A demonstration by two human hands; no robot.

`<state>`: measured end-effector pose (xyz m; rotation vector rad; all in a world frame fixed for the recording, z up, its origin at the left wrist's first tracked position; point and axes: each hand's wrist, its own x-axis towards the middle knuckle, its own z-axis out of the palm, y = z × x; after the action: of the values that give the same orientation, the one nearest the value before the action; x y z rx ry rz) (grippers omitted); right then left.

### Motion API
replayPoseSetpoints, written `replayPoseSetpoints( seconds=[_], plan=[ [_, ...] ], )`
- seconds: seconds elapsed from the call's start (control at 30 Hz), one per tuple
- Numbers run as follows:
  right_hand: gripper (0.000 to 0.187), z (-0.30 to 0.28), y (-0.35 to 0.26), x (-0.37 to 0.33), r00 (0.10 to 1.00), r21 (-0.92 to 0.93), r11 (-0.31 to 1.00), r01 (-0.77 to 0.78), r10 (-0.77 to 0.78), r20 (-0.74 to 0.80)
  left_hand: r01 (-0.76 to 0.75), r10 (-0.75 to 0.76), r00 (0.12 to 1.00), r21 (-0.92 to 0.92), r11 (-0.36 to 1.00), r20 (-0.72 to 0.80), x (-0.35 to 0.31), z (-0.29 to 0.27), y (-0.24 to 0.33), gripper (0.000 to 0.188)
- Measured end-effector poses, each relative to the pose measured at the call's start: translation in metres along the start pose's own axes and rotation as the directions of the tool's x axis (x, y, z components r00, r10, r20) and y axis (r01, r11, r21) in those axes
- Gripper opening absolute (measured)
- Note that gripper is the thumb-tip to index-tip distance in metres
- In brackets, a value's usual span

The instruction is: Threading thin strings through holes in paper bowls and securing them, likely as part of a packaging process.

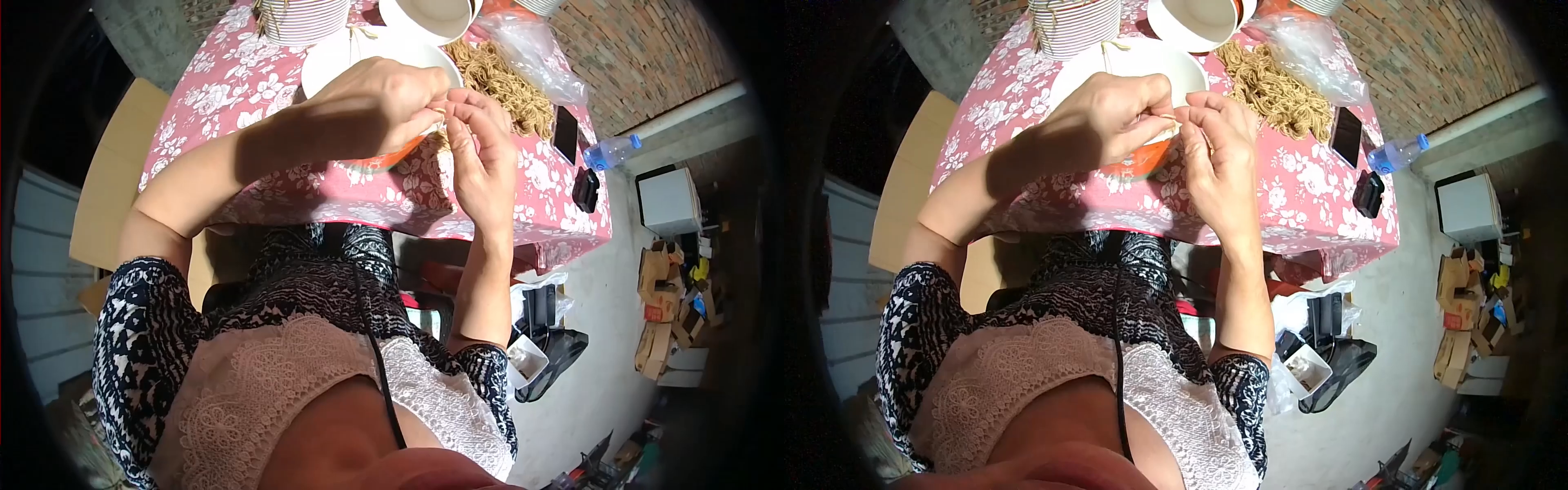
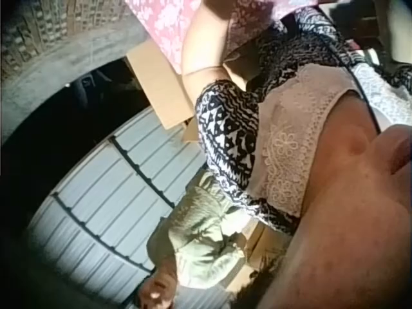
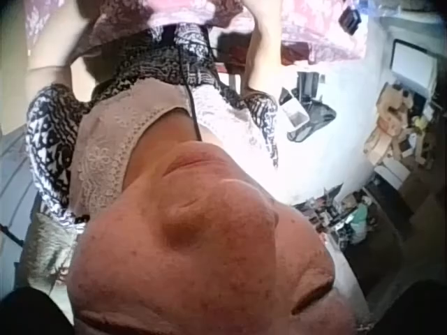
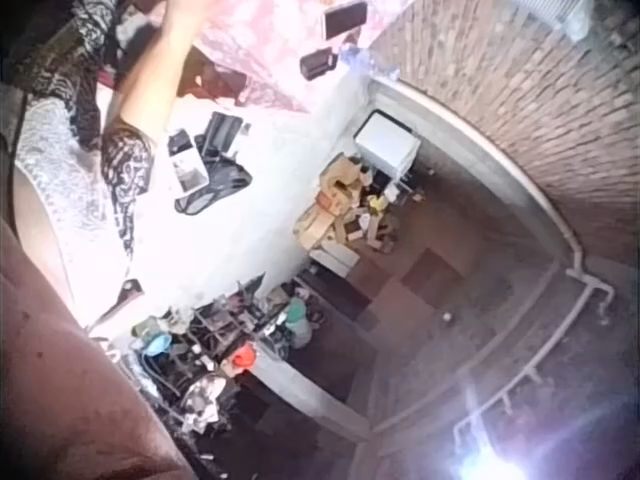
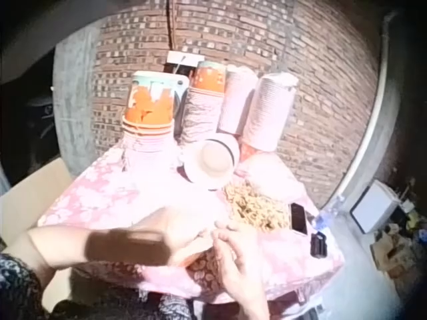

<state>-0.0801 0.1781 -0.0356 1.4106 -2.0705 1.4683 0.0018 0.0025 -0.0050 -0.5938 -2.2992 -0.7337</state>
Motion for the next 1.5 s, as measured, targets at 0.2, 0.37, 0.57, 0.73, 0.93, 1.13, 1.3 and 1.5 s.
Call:
replayPoseSetpoints(
  seconds=[0.2, 0.37, 0.57, 0.73, 0.93, 1.13, 1.3, 1.5],
  plan=[
    [0.012, -0.002, 0.004, 0.0, 0.999, 0.053, 0.998, -0.043, 0.042, 0.028, -0.018, 0.019, 0.999, 0.042, 0.999, -0.028, -0.002, 0.005, 0.001, 0.015],
    [0.014, -0.002, 0.007, 0.001, 0.999, 0.06, 0.997, -0.038, 0.037, 0.02, 0.068, -0.068, 0.998, 0.061, 0.996, -0.005, -0.002, 0.003, 0.003, 0.015],
    [0.012, -0.008, -0.007, 0.013, 0.995, -0.051, 0.996, 0.076, -0.073, 0.067, 0.241, -0.236, 0.967, -0.043, 0.97, 0.094, 0.001, -0.006, 0.005, 0.013],
    [0.009, -0.008, 0.0, 0.018, 0.991, -0.059, 0.994, 0.092, -0.086, 0.1, 0.307, -0.301, 0.94, -0.013, 0.952, 0.16, 0.004, -0.008, 0.002, 0.014],
    [0.01, -0.008, -0.007, 0.032, 0.949, -0.374, 0.875, 0.308, -0.312, 0.051, 0.429, -0.39, 0.889, -0.139, 0.893, 0.24, 0.003, -0.008, -0.006, 0.013],
    [0.014, -0.002, -0.009, 0.064, 0.908, -0.323, 0.859, 0.396, -0.419, 0.0, 0.578, -0.462, 0.776, -0.189, 0.794, 0.429, 0.01, -0.013, -0.002, 0.012],
    [0.02, -0.001, -0.029, 0.066, 0.967, 0.133, 0.961, 0.241, -0.25, 0.056, 0.507, -0.414, 0.836, -0.218, 0.834, 0.361, 0.004, -0.01, -0.005, 0.011],
    [0.015, -0.019, 0.01, 0.04, 0.975, -0.073, 0.996, 0.044, -0.026, 0.22, 0.448, -0.408, 0.877, -0.127, 0.885, 0.252, -0.001, -0.006, 0.003, 0.011]
  ],
)
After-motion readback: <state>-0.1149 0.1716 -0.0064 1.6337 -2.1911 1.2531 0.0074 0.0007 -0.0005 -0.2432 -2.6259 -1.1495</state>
